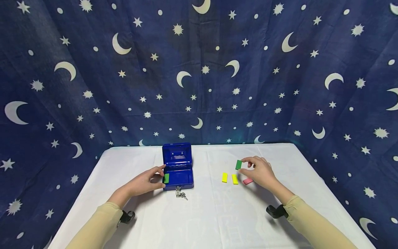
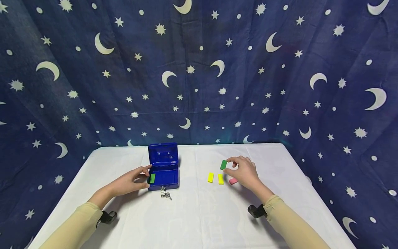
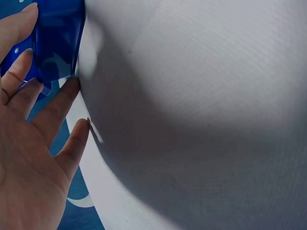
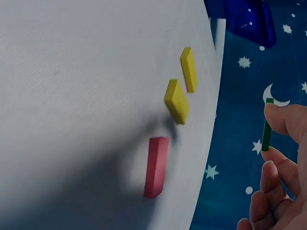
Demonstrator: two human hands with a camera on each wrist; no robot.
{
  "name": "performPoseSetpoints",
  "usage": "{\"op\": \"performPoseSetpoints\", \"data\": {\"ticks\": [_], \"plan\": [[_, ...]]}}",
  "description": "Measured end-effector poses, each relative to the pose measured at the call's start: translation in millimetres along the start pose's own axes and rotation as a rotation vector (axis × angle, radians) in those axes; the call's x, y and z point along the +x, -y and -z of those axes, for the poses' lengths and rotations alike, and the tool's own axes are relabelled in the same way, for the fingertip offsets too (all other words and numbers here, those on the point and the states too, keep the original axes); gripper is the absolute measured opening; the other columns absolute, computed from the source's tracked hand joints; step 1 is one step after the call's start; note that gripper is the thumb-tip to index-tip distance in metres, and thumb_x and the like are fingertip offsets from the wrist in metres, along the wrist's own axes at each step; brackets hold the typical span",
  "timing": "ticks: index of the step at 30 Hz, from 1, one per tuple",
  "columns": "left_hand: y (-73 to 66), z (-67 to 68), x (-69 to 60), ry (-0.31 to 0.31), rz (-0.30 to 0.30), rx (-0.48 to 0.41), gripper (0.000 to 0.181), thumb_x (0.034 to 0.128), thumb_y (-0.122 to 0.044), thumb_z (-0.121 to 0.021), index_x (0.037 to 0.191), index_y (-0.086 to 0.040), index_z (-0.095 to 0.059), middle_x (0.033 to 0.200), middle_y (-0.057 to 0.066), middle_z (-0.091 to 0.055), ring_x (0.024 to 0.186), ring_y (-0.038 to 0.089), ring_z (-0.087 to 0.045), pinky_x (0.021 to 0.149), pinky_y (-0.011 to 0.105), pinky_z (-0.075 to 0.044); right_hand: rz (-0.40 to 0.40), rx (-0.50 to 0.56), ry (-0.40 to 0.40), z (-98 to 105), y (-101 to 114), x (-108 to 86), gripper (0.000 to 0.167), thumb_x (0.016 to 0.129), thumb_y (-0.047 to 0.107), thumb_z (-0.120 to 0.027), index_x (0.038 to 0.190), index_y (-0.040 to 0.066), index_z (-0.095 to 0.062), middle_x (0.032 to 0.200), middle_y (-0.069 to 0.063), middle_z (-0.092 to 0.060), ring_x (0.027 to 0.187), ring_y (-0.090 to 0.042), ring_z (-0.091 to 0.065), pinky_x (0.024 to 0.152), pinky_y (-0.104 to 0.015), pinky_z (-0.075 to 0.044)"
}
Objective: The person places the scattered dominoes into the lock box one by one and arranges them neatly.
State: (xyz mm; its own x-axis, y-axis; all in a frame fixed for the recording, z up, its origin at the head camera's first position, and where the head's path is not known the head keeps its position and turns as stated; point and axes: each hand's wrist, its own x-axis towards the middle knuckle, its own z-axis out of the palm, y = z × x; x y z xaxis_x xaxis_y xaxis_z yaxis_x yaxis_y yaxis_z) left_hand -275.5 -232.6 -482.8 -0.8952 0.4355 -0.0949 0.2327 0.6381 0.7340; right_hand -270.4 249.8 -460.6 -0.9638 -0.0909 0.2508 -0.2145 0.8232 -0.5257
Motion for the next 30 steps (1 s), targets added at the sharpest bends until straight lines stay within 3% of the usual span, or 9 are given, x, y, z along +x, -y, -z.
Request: {"op": "performPoseSetpoints", "data": {"ticks": [30], "plan": [[0.4, 0.7, 1.3, 0.01, 0.007, 0.001, 0.039, 0.0908, -0.037, -0.078, 0.112, -0.015, -0.054, 0.164, 0.007, -0.032, 0.133, 0.029, -0.054, 0.114, 0.057, -0.034, 0.07, 0.068, 0.073, -28, 55, 19.7, 0.041, 0.081, 0.04, -0.084, 0.117, 0.022, -0.074, 0.084, 0.006, -0.055, 0.086, -0.019, -0.047, 0.085, -0.043, -0.034]]}}
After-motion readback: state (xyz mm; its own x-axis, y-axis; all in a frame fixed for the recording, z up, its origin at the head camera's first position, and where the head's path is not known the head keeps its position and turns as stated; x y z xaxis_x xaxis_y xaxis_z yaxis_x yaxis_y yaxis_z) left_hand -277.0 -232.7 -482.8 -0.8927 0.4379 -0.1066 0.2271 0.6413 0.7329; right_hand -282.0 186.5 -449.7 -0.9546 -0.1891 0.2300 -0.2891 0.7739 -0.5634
